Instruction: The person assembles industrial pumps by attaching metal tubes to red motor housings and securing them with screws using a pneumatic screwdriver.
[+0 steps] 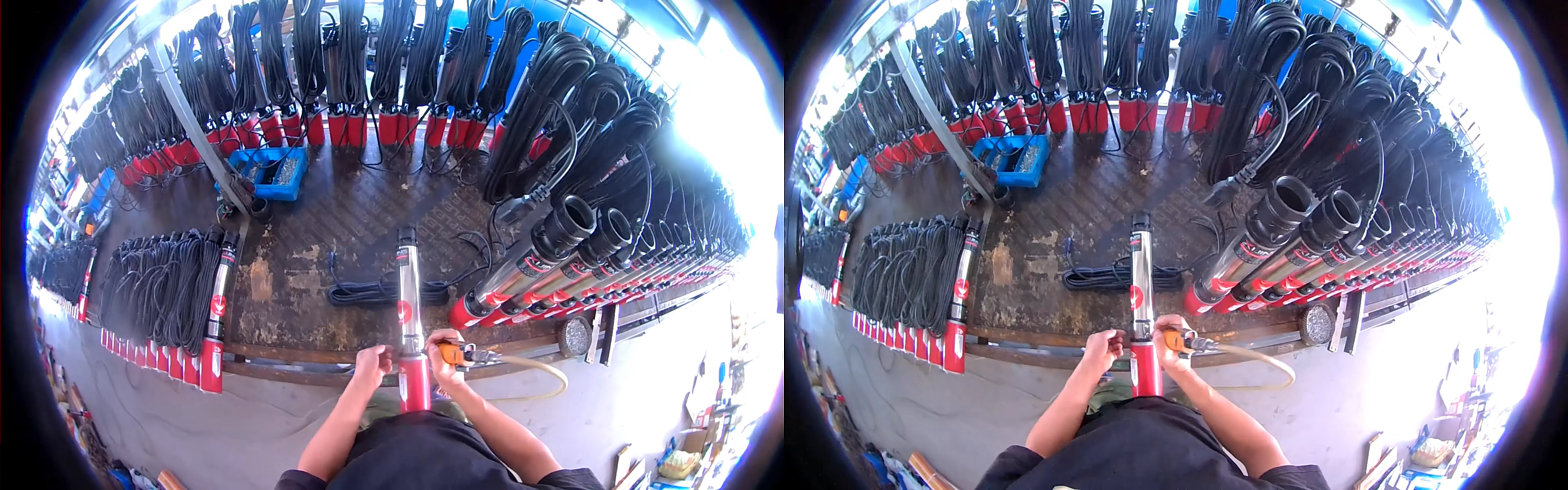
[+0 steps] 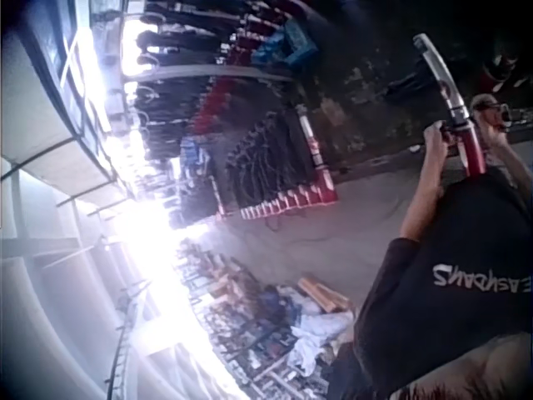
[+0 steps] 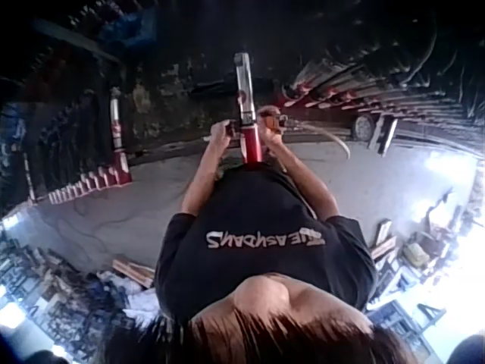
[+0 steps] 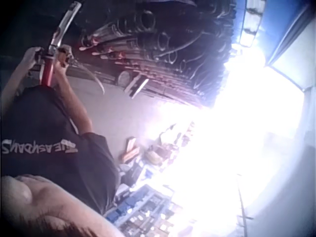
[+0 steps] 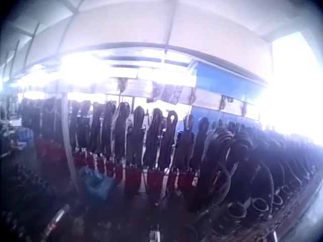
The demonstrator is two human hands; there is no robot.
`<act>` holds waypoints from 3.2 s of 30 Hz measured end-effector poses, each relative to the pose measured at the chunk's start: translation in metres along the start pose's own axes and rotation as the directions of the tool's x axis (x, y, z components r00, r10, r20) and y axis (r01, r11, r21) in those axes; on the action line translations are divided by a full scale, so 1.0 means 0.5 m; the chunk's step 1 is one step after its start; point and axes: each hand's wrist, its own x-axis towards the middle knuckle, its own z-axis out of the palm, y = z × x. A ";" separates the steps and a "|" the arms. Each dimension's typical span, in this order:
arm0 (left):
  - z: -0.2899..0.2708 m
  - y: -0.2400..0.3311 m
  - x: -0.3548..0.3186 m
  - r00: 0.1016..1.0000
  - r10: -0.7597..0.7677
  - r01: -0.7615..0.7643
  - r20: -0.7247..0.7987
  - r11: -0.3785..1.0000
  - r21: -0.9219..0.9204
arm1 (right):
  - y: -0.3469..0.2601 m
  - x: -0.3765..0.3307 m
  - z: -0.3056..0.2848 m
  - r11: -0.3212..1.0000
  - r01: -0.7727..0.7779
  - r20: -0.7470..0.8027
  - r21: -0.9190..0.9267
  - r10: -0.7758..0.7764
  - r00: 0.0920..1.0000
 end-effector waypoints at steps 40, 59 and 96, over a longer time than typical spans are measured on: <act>0.185 -0.001 -0.026 0.868 0.494 -0.128 0.047 0.132 0.983 | 0.007 -0.003 -0.077 0.966 -0.016 -0.370 0.259 0.115 0.922; 0.012 -0.026 -0.042 0.929 0.370 -0.370 -0.015 0.927 -0.064 | 0.161 0.025 -0.075 0.995 0.040 -0.039 -0.094 -0.043 0.998; 0.281 0.229 0.157 0.899 -0.022 0.332 0.437 0.685 -0.648 | 0.010 0.374 0.187 0.984 0.152 0.037 0.093 -0.156 0.987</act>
